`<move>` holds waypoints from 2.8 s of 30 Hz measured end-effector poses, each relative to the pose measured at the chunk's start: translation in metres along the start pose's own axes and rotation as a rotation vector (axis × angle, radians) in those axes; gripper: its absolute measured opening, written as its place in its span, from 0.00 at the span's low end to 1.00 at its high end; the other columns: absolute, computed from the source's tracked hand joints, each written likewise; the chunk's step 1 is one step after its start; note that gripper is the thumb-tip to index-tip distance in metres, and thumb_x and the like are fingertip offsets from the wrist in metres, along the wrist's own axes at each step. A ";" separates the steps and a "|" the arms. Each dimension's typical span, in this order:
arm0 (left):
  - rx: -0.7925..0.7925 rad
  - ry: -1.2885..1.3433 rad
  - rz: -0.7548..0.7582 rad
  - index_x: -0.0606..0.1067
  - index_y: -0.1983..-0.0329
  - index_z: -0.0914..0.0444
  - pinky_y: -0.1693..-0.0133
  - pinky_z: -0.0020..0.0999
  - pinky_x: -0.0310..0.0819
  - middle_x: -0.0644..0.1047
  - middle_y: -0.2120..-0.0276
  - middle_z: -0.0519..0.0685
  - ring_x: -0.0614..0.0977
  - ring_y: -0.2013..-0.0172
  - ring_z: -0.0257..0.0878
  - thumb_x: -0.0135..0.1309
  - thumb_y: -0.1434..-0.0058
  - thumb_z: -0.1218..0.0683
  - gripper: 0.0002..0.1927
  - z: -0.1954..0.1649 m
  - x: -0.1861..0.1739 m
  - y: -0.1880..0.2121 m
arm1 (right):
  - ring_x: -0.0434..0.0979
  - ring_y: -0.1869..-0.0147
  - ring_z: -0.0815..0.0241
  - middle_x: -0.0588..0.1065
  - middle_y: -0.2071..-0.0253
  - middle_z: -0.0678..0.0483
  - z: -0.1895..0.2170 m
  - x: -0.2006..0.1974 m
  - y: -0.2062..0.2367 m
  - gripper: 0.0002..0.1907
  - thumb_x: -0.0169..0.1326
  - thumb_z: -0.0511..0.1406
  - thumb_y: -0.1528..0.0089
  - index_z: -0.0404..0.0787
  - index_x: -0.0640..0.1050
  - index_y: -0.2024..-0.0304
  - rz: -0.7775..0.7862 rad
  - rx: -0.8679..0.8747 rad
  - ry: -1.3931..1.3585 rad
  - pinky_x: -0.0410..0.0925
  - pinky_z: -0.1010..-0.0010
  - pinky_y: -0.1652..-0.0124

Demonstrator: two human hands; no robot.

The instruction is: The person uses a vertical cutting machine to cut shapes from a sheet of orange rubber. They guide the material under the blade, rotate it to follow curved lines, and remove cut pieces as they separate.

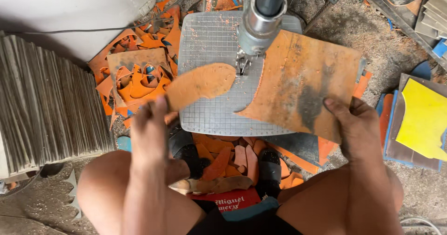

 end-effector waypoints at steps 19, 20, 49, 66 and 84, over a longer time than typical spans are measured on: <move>0.658 -0.595 0.435 0.80 0.56 0.62 0.59 0.44 0.78 0.79 0.61 0.50 0.82 0.61 0.48 0.62 0.41 0.50 0.14 -0.032 -0.001 0.113 | 0.58 0.24 0.33 0.51 0.26 0.28 0.035 0.056 0.042 0.66 0.78 0.45 0.52 0.29 0.53 0.24 -0.023 -0.500 0.806 0.60 0.51 0.32; 0.935 -0.558 0.378 0.80 0.55 0.62 0.54 0.44 0.77 0.77 0.58 0.50 0.81 0.56 0.48 0.61 0.39 0.53 0.12 -0.051 0.009 0.107 | 0.55 0.22 0.32 0.47 0.25 0.27 0.037 0.062 0.042 0.65 0.79 0.47 0.54 0.33 0.56 0.24 0.002 -0.469 0.864 0.60 0.51 0.31; 1.234 -0.650 0.541 0.80 0.58 0.63 0.51 0.39 0.74 0.74 0.63 0.47 0.78 0.57 0.42 0.57 0.43 0.59 0.10 -0.058 0.055 0.003 | 0.42 0.15 0.26 0.37 0.22 0.23 0.051 0.103 0.001 0.69 0.79 0.52 0.72 0.40 0.69 0.29 0.204 -0.625 0.941 0.54 0.44 0.23; 1.180 -0.635 0.553 0.80 0.58 0.62 0.51 0.40 0.73 0.74 0.63 0.46 0.78 0.57 0.42 0.58 0.45 0.62 0.11 -0.057 0.063 -0.006 | 0.42 0.16 0.24 0.38 0.22 0.21 0.049 0.104 -0.012 0.68 0.81 0.50 0.73 0.42 0.70 0.31 0.180 -0.616 0.987 0.55 0.42 0.25; 1.151 -0.651 0.574 0.81 0.60 0.63 0.51 0.42 0.74 0.75 0.64 0.47 0.78 0.58 0.44 0.59 0.48 0.64 0.12 -0.058 0.072 -0.018 | 0.45 0.17 0.24 0.39 0.23 0.21 0.050 0.107 -0.018 0.65 0.81 0.51 0.72 0.43 0.70 0.34 0.134 -0.569 1.023 0.60 0.41 0.29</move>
Point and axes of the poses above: each hand's wrist, its own y-axis away from the middle knuckle, its own x-axis out of the palm, z = x × y, the point moved 4 cm from there along -y, towards the middle knuckle
